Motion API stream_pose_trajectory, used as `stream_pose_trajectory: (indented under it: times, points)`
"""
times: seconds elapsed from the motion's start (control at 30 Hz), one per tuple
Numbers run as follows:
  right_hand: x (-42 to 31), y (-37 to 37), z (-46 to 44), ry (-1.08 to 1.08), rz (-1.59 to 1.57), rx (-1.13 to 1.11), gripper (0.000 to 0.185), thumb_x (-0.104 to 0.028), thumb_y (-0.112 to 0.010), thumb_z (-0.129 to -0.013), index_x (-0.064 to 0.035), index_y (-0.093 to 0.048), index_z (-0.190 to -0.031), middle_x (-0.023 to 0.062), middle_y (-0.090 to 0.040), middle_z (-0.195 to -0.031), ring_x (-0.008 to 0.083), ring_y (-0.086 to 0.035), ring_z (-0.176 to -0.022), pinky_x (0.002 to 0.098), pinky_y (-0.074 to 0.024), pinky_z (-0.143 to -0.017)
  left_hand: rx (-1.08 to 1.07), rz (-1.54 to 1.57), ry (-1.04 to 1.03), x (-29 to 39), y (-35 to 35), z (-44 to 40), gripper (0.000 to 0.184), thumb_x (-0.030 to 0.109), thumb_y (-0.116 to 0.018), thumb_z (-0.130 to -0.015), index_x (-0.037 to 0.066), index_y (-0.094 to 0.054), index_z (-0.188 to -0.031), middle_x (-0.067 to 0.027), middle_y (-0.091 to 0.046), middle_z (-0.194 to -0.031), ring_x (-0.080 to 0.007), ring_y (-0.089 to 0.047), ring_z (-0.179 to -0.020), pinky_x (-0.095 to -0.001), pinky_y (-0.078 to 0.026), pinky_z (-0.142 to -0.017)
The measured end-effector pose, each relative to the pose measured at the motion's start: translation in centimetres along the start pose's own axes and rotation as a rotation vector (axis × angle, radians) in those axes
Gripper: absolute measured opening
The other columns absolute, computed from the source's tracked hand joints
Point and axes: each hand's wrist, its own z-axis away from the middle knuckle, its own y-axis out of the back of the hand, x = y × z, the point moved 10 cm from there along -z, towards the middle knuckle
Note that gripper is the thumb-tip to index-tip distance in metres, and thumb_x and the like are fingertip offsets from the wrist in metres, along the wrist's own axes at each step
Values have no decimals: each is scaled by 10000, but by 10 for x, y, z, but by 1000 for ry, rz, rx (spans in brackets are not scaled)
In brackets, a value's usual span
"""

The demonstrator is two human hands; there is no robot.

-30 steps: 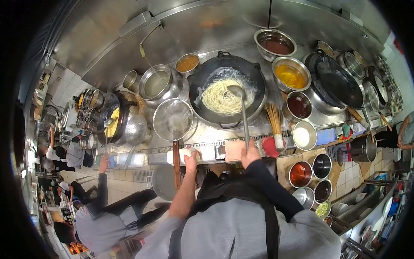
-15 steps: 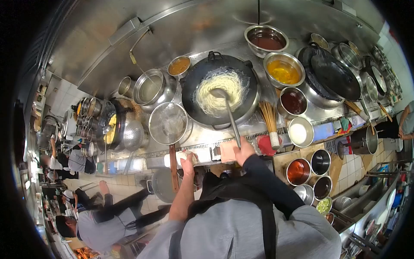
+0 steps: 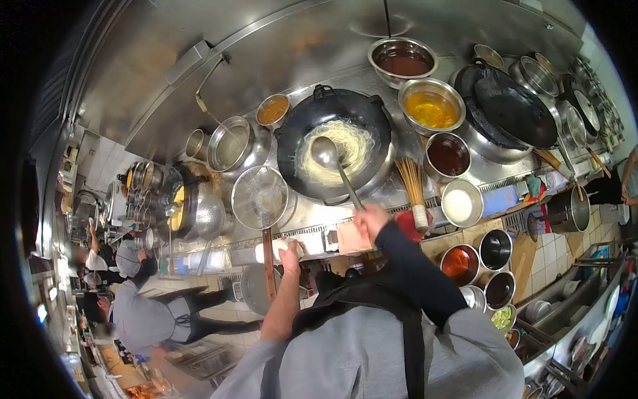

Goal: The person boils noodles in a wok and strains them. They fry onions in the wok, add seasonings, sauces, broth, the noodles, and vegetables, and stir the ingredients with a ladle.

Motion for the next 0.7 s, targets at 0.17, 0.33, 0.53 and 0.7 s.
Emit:
stream_pose_trajectory:
  times: [0.17, 0.33, 0.53, 0.7]
  points:
    - [-38, 51, -51, 615, 846, 322, 319, -189, -612, -916, -2, -503, -1151, 141, -593, -704, 259, -579, -567, 399, -457, -489, -1, -56, -24, 6, -3, -2, 263, 8, -591, -842, 41, -486, -1080, -68, -607, -768, -163, -592, -635, -305, -473, -566]
    - [-23, 3, 22, 223, 518, 303, 224, -152, -592, -920, -28, -495, -1079, 94, -544, -652, 212, -540, -503, 376, -420, -422, 85, -8, -53, -4, 6, -1, 352, 6, -603, -844, 42, -471, -1168, -87, -617, -885, -182, -621, -695, -318, -506, -609]
    - [-20, 48, -44, 226, 604, 183, 213, -170, -589, -919, -28, -470, -1025, 137, -580, -671, 286, -569, -541, 435, -447, -459, -8, -17, 35, -18, 12, -12, 266, 46, -619, -855, 57, -520, -1101, -82, -619, -870, -191, -635, -719, -330, -523, -620]
    - [5, 63, 4, 388, 1235, 580, 308, -211, -578, -914, 5, -436, -1083, 332, -629, -814, 515, -620, -812, 585, -488, -741, 60, 44, 5, -3, 8, 2, 205, 36, -606, -852, 41, -521, -1039, -70, -622, -845, -187, -616, -655, -321, -500, -584]
